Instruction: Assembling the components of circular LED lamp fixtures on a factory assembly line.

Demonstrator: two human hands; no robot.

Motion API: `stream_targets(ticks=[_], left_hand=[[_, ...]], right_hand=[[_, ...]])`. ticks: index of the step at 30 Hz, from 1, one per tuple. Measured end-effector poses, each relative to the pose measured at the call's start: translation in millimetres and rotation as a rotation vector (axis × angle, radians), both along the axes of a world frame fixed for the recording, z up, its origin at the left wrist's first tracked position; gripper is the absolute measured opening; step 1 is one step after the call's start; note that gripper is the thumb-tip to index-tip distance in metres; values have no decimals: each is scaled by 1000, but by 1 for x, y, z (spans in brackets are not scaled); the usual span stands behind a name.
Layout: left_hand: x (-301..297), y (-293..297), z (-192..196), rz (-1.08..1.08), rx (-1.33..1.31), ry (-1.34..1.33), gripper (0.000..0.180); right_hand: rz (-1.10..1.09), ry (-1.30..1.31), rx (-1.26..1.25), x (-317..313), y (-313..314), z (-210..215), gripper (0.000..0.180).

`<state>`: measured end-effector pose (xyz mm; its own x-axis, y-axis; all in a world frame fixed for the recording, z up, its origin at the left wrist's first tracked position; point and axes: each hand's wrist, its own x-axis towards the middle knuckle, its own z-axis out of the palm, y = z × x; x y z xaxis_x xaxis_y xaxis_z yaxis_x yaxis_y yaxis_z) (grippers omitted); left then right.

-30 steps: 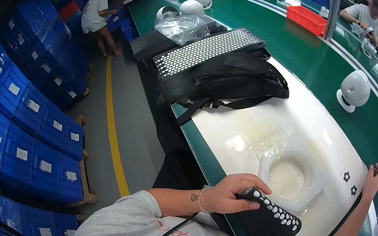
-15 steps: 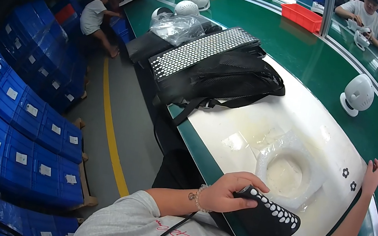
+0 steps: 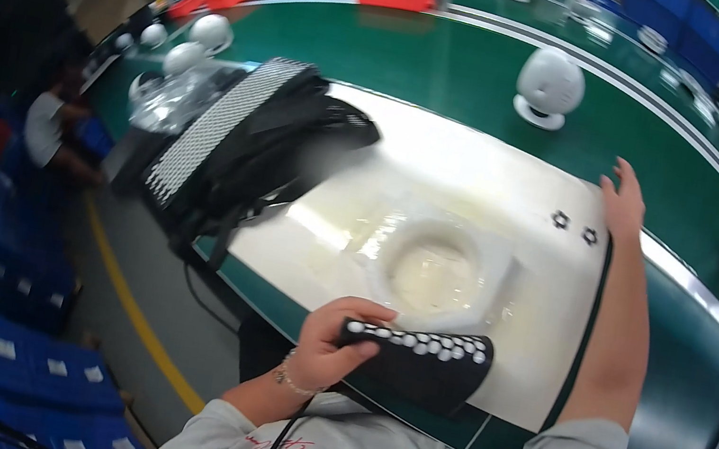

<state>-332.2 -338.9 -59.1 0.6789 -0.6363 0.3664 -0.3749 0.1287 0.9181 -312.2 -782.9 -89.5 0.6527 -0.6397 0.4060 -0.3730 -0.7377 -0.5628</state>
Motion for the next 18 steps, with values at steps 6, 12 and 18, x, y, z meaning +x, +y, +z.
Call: stream_targets(ticks=[6, 12, 18], left_hand=[[1, -5, -8, -49, -55, 56, 11], [2, -4, -5, -44, -21, 53, 13], [1, -7, -5, -35, -3, 75, 13]], right_hand=[[231, 1, -51, 11, 31, 19, 36], [218, 426, 145, 74, 68, 39, 46], [43, 469, -92, 110, 50, 7, 54]])
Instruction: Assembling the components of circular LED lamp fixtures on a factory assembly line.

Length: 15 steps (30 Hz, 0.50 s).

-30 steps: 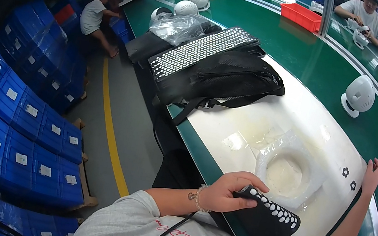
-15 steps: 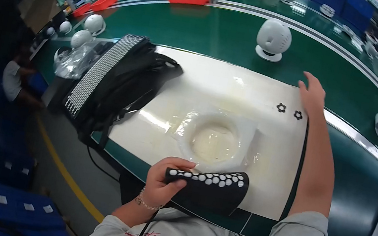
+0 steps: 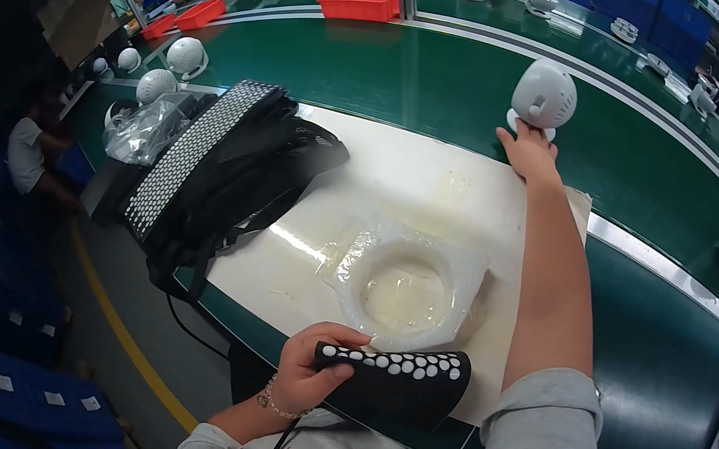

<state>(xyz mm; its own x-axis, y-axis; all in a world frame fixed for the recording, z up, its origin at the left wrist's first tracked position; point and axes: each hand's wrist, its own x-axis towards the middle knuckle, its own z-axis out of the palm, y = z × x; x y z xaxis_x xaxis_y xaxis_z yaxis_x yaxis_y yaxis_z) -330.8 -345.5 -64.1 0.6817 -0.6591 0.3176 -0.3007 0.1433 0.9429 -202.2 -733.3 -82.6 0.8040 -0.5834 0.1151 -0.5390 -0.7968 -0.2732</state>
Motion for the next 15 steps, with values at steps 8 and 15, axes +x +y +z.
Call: stream_targets(ticks=[8, 15], left_hand=[[-4, 1, 1, 2, -29, -9, 13], [-2, 2, -4, 40, -76, -71, 15]], right_hand=[[-137, -337, -143, -22, -16, 45, 30], [134, -816, 512, -114, 72, 103, 30]])
